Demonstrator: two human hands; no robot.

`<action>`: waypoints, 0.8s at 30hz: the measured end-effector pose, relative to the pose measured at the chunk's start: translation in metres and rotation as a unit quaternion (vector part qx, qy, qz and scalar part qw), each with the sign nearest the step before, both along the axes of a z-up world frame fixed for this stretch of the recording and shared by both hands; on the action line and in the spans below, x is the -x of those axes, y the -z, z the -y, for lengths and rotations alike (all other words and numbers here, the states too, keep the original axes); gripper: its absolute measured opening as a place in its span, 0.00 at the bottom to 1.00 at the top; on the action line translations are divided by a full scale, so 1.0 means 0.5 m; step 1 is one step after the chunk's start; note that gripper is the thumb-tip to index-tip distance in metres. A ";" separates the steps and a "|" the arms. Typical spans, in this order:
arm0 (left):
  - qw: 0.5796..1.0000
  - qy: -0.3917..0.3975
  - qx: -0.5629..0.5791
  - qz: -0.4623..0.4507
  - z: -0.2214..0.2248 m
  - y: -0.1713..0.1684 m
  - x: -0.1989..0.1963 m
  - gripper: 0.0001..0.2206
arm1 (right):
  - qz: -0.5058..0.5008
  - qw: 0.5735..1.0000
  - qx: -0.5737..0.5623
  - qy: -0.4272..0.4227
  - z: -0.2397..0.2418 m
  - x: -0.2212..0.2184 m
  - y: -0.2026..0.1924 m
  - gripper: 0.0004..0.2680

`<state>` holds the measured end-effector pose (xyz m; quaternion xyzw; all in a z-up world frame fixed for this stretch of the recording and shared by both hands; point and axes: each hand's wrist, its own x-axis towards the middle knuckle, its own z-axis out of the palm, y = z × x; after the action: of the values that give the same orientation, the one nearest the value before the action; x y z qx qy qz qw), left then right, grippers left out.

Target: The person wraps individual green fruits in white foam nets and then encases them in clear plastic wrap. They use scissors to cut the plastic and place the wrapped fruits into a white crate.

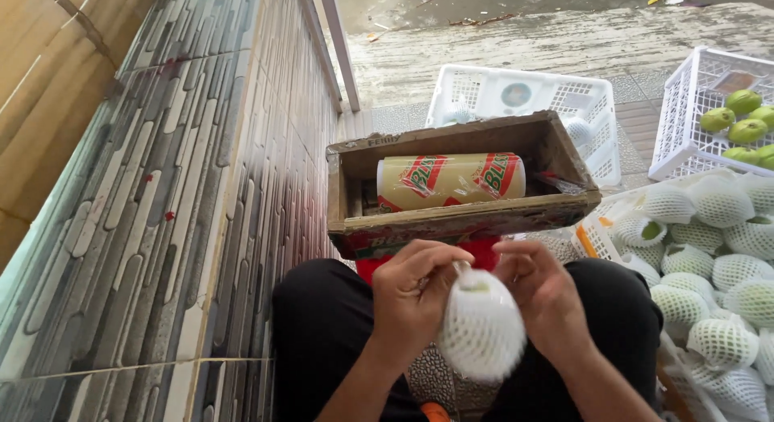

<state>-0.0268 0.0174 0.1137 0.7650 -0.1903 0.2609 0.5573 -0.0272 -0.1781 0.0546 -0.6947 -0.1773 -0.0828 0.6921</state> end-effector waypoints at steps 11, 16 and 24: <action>0.990 0.022 -0.120 0.066 -0.025 0.007 -0.015 0.07 | 0.193 0.961 0.187 0.064 -0.014 0.003 -0.012 0.32; 0.995 0.091 0.031 0.007 -0.033 0.026 -0.038 0.05 | -0.031 0.993 0.020 0.114 -0.027 -0.005 -0.019 0.14; 0.970 0.198 0.136 0.049 -0.035 -0.003 -0.037 0.04 | -0.546 0.772 -0.287 -0.152 0.018 -0.031 0.070 0.31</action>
<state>-0.0083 0.0346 0.1153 0.6158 -0.3275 0.2060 0.6863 -0.0116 -0.1869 0.0195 -0.3557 0.1594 0.3702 0.8432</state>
